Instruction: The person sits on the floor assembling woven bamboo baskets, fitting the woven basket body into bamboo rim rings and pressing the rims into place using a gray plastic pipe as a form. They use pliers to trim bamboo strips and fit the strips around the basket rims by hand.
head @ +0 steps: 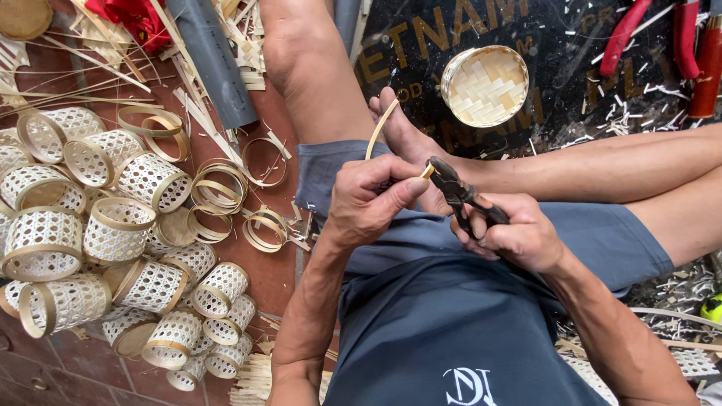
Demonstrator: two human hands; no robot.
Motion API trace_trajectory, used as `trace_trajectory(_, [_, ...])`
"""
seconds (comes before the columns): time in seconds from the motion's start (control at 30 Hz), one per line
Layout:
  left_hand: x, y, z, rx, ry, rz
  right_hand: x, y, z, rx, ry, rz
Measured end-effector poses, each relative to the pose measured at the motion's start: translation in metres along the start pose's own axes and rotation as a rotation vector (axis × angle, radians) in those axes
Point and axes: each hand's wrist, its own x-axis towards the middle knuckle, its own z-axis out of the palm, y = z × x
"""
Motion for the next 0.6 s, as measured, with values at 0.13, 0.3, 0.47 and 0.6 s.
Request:
trace_trajectory(0.13, [0.0,-0.001,-0.002,-0.022,-0.008,-0.032,0.006,-0.006,-0.001,0.101,-0.021,0.128])
trace_trajectory(0.3, [0.003,0.002,0.003,0.065,0.108,-0.023,0.016,-0.011,0.021,-0.76,0.073,-0.49])
trace_trajectory(0.47, [0.006,0.01,0.007,0.164,0.141,0.076,0.014,-0.008,0.027,-0.779,0.172,-0.397])
trace_trajectory(0.6, [0.006,0.011,0.001,0.134,0.059,0.086,0.009,-0.003,0.012,-0.168,-0.013,-0.103])
